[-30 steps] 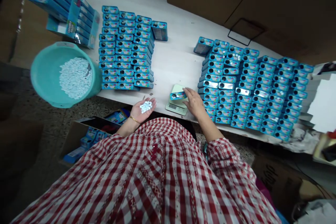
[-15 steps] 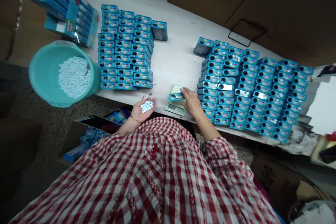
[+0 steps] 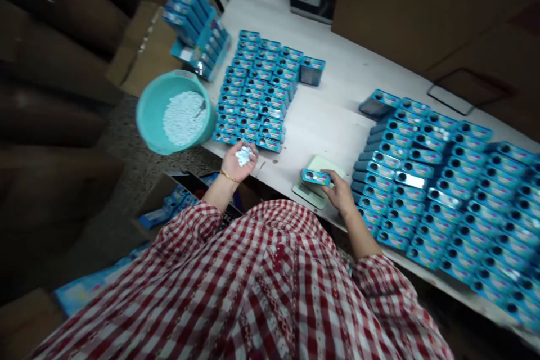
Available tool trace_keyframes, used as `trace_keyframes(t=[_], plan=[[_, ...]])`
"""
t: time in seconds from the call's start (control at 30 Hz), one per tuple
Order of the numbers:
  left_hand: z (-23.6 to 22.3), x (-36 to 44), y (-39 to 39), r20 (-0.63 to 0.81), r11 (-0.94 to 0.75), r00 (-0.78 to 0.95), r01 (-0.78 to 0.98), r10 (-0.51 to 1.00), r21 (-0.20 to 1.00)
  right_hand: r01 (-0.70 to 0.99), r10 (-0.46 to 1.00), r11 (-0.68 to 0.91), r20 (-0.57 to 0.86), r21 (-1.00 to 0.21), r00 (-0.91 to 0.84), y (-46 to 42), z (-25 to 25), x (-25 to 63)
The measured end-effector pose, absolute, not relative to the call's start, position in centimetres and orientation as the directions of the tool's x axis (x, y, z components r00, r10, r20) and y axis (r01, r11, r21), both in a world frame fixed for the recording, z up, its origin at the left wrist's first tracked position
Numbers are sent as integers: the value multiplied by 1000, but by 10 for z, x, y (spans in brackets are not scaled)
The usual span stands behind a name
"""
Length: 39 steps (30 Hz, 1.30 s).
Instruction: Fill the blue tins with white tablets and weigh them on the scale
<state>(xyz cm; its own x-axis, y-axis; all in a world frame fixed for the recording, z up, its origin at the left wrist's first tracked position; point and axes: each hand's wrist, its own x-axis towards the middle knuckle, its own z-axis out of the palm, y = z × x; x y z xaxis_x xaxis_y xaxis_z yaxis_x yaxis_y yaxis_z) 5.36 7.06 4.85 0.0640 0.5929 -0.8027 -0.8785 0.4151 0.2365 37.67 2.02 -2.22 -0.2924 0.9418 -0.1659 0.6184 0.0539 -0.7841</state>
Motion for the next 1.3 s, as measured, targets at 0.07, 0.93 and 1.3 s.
trace_keyframes(t=[0.07, 0.93, 1.3], plan=[[62, 5, 93, -734, 214, -163, -895, 660, 391, 633, 941, 54, -172, -772, -290, 21, -23, 376], [15, 164, 48, -755, 690, 428, -722, 498, 46, 863, 866, 483, -61, -152, -496, 14, 102, 322], [3, 184, 66, -753, 668, 399, -740, 523, 72, 823, 831, 553, -16, 129, -556, 19, 93, 318]])
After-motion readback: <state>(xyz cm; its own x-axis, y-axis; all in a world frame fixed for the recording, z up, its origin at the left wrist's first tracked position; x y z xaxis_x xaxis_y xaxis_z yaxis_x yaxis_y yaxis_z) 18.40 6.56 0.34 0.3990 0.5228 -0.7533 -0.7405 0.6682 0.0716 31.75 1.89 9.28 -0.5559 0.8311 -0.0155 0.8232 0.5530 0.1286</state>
